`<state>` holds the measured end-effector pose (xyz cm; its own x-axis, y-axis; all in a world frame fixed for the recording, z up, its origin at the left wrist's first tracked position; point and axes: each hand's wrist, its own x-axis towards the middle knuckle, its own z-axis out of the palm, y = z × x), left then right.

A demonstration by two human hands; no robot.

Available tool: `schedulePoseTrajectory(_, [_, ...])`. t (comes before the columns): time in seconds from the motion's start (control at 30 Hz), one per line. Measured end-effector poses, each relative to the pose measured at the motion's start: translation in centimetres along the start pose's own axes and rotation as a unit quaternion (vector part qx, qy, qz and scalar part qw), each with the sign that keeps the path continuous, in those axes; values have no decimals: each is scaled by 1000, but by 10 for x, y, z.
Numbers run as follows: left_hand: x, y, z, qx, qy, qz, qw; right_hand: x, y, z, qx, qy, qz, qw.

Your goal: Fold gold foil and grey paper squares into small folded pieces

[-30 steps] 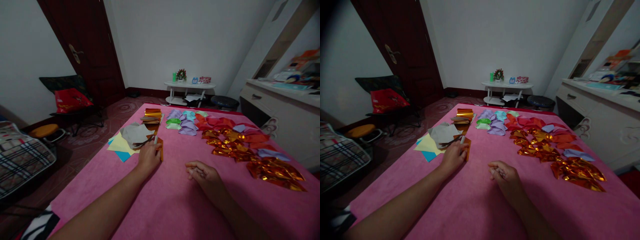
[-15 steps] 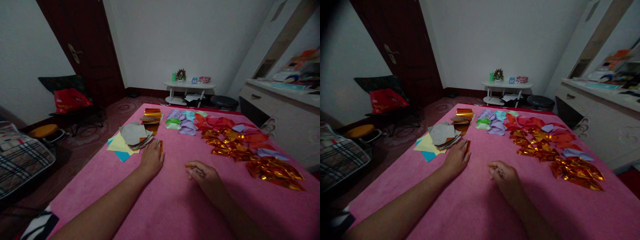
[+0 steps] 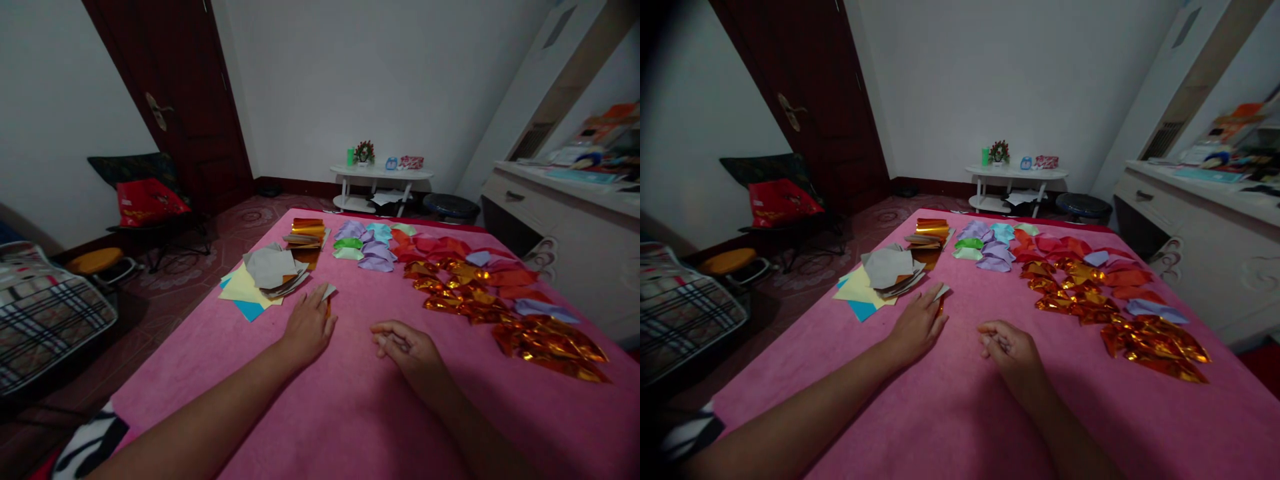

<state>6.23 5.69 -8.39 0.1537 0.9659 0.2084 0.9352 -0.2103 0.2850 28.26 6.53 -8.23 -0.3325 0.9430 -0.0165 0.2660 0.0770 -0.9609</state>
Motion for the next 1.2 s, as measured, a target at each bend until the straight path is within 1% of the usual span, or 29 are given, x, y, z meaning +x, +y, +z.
schedulePoseTrajectory(0.13, [-21,0,-5,-33,-12,38,999,-2,-1,-1,-8,3,-12,1000])
schedulePoseTrajectory(0.2, [-36,-1,-11,-69,-16,54,996,-3,-2,-2,-9,1,-14,1000])
schedulePoseTrajectory(0.27, [-52,-2,-20,-127,-26,74,989,-3,-2,-2,-11,-3,-14,1000])
schedulePoseTrajectory(0.33, [-69,-3,-31,-209,-44,88,973,-3,-1,-2,-15,-3,-12,1000])
schedulePoseTrajectory(0.4, [-86,-5,-42,-284,-71,104,950,-3,-1,-2,-21,0,-11,1000])
schedulePoseTrajectory(0.47, [-102,-9,-51,-328,-92,114,933,-3,-1,-1,-30,-3,-12,999])
schedulePoseTrajectory(0.57, [-117,-16,-62,-331,-130,112,928,-3,-2,-1,-35,-9,-15,999])
schedulePoseTrajectory(0.67, [-119,-21,-71,-324,-150,102,929,-4,-2,-1,-34,-4,-14,999])
schedulePoseTrajectory(0.73, [-112,-24,-77,-313,-140,91,935,-3,-1,-1,-34,-1,-17,999])
schedulePoseTrajectory(0.83, [-88,-29,-86,-285,-100,79,950,-3,0,-1,-33,-3,-25,999])
schedulePoseTrajectory(0.9, [-64,-32,-90,-270,-77,74,957,-2,1,-1,-32,-1,-26,999])
schedulePoseTrajectory(0.97, [-36,-34,-93,-261,-46,55,963,-1,2,-1,-30,2,-28,999])
schedulePoseTrajectory(1.03, [-9,-34,-93,-269,-16,43,962,-1,4,0,-24,10,-32,999])
schedulePoseTrajectory(1.13, [30,-30,-87,-277,26,39,960,0,7,1,-18,21,-38,999])
schedulePoseTrajectory(1.2, [55,-28,-79,-273,83,30,958,0,8,1,-19,16,-42,999])
